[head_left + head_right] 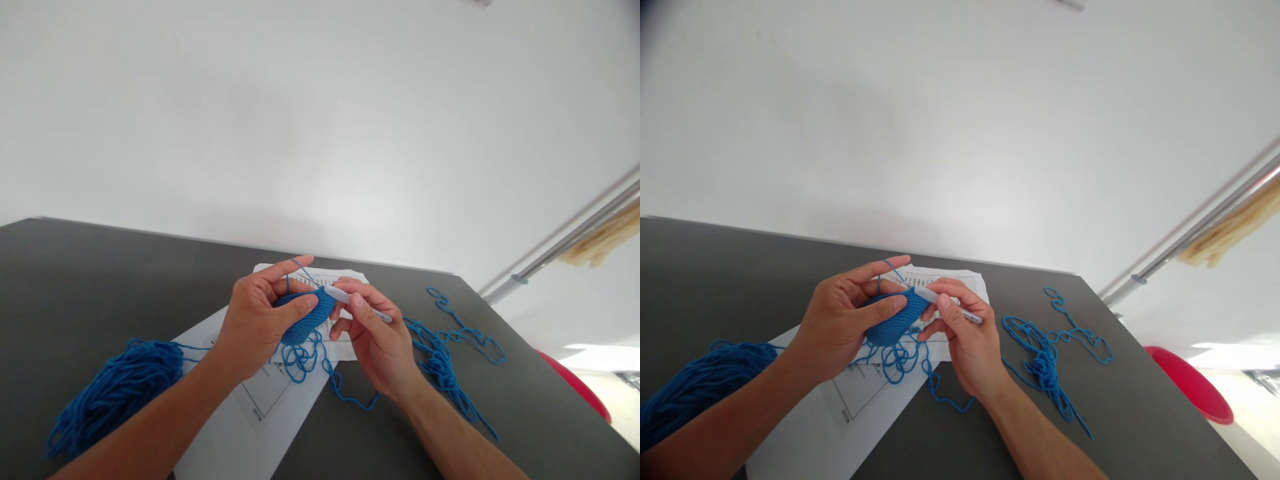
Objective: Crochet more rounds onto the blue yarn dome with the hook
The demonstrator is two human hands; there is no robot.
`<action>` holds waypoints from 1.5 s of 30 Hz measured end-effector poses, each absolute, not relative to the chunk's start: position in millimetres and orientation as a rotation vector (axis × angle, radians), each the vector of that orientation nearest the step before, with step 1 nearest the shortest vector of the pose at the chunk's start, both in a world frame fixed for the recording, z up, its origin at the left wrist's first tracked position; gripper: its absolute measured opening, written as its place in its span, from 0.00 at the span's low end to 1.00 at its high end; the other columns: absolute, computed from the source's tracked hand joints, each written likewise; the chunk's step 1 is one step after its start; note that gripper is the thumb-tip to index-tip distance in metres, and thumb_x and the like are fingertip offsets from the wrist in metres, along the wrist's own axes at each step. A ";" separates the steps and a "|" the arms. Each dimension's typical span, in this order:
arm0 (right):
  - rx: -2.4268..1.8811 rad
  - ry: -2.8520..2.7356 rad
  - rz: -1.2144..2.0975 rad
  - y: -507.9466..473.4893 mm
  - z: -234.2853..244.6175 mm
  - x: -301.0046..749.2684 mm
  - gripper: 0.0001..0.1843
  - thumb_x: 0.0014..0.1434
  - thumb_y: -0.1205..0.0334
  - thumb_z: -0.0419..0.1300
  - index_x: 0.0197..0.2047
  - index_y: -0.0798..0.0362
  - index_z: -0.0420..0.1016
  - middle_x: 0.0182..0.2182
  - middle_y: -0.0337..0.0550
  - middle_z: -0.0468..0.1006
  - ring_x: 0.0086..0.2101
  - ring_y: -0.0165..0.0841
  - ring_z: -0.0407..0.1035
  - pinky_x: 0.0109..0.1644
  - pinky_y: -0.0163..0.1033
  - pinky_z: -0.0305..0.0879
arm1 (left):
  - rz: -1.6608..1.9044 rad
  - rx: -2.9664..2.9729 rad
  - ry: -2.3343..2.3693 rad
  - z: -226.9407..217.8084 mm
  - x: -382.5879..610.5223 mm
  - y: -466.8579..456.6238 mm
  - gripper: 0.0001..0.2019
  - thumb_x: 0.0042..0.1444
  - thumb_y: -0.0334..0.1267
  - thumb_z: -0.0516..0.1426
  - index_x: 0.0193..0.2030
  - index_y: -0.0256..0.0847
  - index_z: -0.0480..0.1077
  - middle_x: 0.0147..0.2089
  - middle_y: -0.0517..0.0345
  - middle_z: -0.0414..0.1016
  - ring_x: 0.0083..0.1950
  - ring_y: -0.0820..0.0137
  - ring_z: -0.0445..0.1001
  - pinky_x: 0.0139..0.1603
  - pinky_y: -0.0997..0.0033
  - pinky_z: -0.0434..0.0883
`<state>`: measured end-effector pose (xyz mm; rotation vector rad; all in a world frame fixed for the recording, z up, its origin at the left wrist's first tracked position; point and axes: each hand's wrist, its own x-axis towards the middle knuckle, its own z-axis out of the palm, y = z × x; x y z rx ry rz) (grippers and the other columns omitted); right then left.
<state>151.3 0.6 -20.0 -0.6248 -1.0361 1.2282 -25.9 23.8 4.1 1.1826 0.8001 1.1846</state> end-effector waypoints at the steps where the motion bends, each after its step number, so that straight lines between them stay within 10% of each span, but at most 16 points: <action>1: -0.640 -1.049 1.207 0.7 -19.7 151.6 0.09 0.60 0.55 0.70 0.42 0.50 0.86 0.36 0.41 0.77 0.32 0.28 0.72 0.29 0.32 0.79 | 1.188 1.198 0.819 4.1 -25.8 23.7 0.34 0.51 0.40 0.72 0.65 0.40 0.73 0.37 0.54 0.85 0.32 0.68 0.79 0.31 0.72 0.77; 45: -0.733 -1.576 0.747 3.4 -10.2 192.9 0.08 0.66 0.61 0.66 0.46 0.45 0.87 0.37 0.44 0.82 0.30 0.34 0.77 0.37 0.45 0.74 | 1.307 1.410 1.110 19.8 -29.5 16.3 0.26 0.49 0.39 0.70 0.57 0.39 0.80 0.32 0.54 0.86 0.29 0.62 0.80 0.28 0.67 0.76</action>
